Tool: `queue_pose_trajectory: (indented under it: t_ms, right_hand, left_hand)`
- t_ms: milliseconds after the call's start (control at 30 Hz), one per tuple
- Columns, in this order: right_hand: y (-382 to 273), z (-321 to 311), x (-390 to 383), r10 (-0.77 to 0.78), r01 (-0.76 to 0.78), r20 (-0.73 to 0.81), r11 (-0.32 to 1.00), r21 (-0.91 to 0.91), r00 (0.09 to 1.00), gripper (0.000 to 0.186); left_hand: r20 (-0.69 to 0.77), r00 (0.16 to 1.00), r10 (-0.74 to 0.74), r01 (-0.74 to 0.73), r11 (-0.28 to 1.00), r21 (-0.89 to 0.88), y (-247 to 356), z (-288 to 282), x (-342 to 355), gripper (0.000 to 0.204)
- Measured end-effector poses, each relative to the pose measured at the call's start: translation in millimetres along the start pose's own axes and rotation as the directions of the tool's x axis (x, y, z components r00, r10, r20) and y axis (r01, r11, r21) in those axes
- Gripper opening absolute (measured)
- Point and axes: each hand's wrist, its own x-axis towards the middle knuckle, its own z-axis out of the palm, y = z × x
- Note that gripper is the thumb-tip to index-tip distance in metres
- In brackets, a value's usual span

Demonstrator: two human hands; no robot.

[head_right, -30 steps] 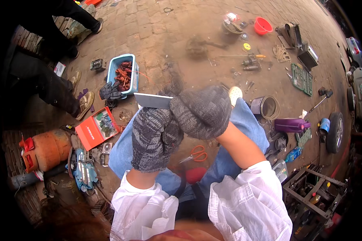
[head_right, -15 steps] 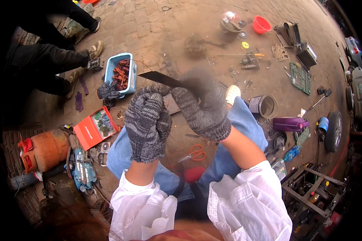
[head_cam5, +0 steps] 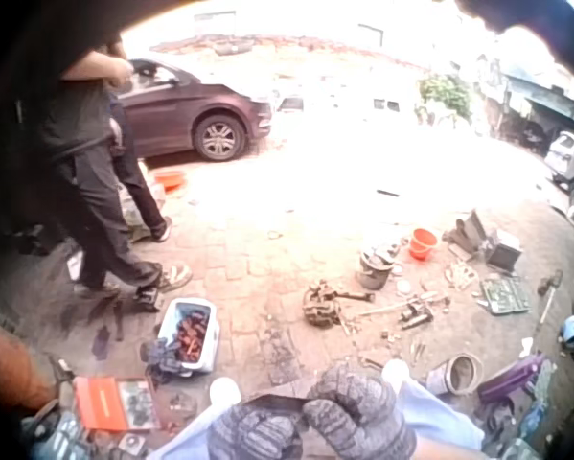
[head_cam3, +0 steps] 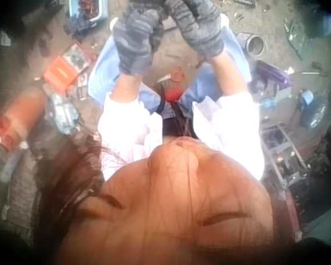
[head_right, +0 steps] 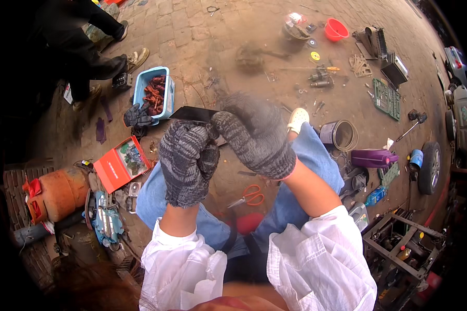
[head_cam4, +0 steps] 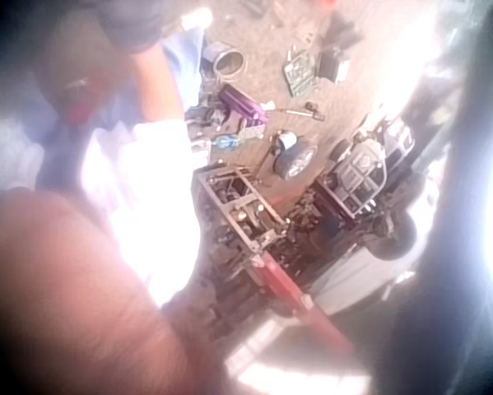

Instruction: The person sits on the floor and repeatedly rubs a small black metal piece against a flat metal plate to sharpen its edge. The person holds the piece with gloved hands and moves it back and forth across the plate, occasionally lifting it to inspect the edge.

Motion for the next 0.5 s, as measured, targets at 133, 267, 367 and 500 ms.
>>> queue_pose_trajectory:
  t_ms: [133,267,367,500]
  right_hand:
    - [4,7,0,-0.067,0.065,-0.11,0.998,-0.023,0.992,0.014]
    - [2,7,1,-0.081,0.075,-0.111,0.995,-0.062,0.99,0.014]
    - [1,4,2,-0.065,0.062,-0.032,0.995,-0.079,0.997,0.014]
    - [5,3,0,-0.071,0.068,-0.026,0.993,-0.092,0.997,0.014]
  left_hand:
    - [-0.015,0.989,0.145,-0.146,0.976,-0.163,-6,0,2,0.024]
    - [-0.014,0.997,0.076,-0.077,0.942,-0.327,-10,5,0,0.017]
    - [0.076,0.995,-0.058,0.086,0.896,-0.435,-12,3,-6,0.021]
    - [0.269,0.919,-0.289,0.391,0.757,-0.524,-1,-4,2,0.017]
